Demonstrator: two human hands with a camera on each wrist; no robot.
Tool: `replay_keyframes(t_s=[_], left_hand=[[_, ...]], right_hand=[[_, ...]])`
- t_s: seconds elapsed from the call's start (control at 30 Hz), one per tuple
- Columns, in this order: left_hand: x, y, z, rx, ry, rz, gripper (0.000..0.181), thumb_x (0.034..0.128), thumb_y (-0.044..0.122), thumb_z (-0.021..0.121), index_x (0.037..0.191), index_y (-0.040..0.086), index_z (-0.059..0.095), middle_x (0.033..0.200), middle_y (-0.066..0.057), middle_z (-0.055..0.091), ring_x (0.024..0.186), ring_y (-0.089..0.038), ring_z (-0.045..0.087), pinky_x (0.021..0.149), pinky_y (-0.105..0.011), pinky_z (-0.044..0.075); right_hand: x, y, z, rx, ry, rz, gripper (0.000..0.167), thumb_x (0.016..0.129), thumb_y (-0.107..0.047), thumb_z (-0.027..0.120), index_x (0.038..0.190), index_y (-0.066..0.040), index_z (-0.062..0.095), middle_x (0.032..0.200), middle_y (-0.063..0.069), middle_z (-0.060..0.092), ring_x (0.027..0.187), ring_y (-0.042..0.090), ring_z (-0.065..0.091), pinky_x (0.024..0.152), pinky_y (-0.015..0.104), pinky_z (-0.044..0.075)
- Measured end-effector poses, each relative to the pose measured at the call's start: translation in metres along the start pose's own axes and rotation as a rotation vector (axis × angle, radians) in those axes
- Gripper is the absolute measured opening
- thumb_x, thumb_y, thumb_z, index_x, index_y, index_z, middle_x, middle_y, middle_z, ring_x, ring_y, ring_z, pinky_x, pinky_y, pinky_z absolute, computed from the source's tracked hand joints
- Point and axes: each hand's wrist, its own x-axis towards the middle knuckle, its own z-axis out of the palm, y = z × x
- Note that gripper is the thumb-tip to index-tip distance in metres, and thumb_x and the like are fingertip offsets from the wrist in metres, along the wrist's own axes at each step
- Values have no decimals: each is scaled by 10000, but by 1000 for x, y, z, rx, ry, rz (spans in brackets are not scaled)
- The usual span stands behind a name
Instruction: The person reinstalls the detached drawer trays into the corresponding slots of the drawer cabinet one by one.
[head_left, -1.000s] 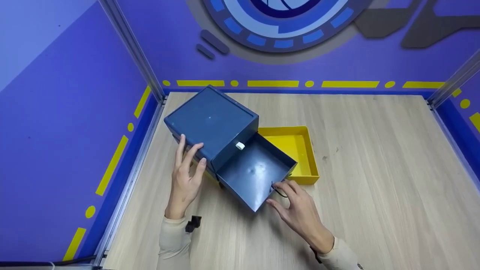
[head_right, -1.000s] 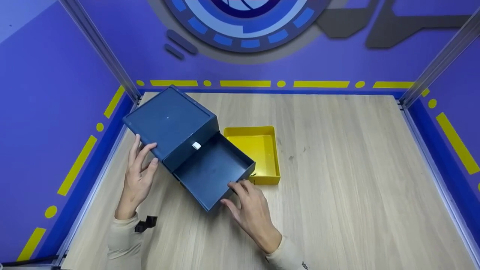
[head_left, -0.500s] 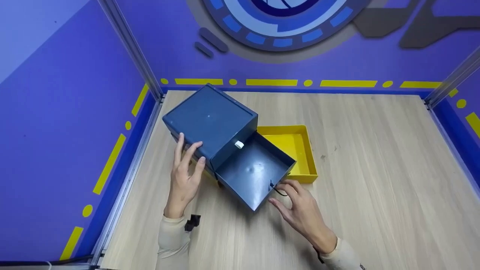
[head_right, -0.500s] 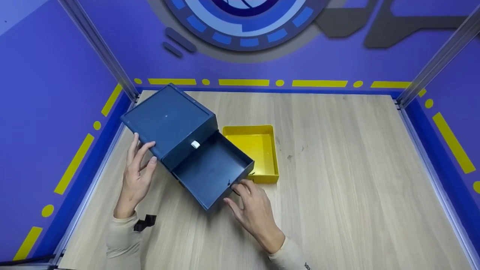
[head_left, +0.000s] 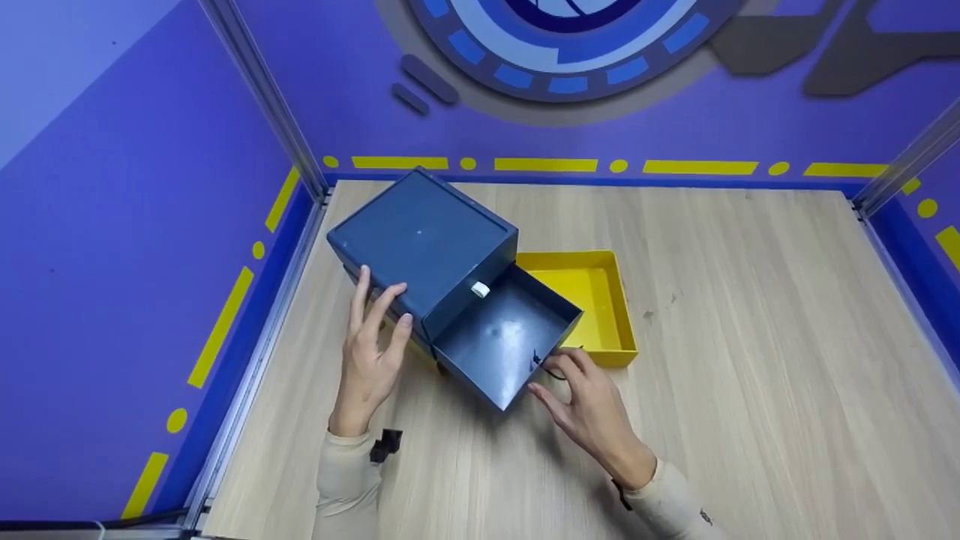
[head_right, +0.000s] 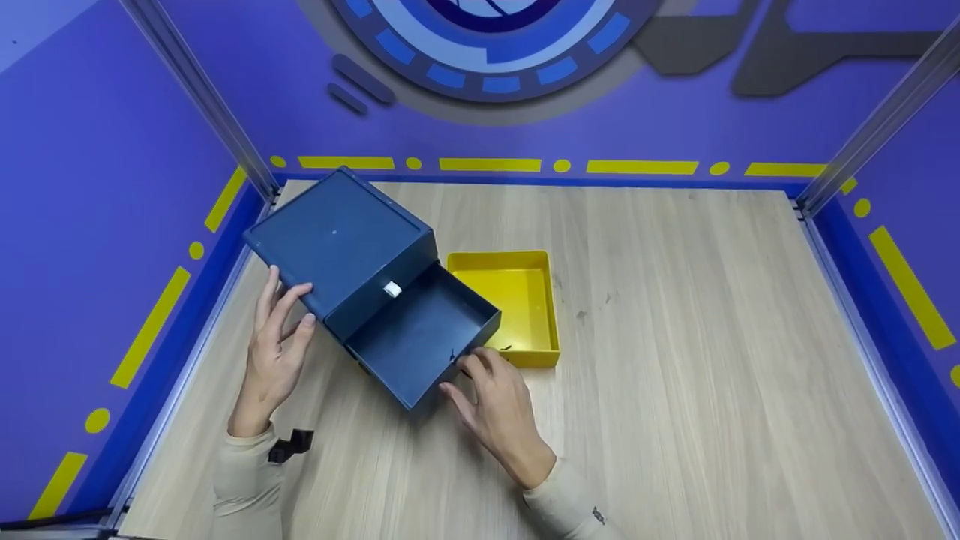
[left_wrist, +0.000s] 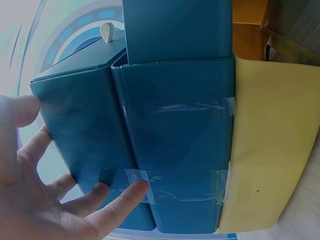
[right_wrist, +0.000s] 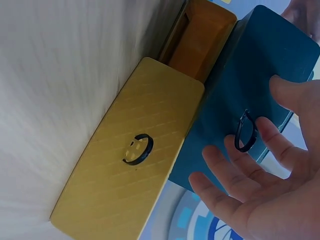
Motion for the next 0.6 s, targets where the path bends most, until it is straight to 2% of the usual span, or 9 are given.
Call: replay_keyframes(t_s=[0.37, 0.6], left_hand=[[-1, -1, 0, 9, 4, 13, 429, 1076, 224, 637, 1504, 251, 610, 1802, -50, 157, 1629, -348, 275, 1193, -672, 386], [0, -1, 0, 13, 6, 10, 435, 1075, 231, 637, 1508, 264, 606, 1803, -38, 154, 1630, -348, 268, 1194, -680, 377]], right_hand=[[15, -2, 12, 6, -26, 14, 328, 885, -309, 893, 1083, -110, 722, 1057, 62, 687, 831, 198, 677, 725, 360, 590], [24, -5, 21, 43, -54, 46, 332, 912, -325, 869, 1105, -107, 710, 1062, 77, 690, 865, 231, 684, 760, 368, 600]])
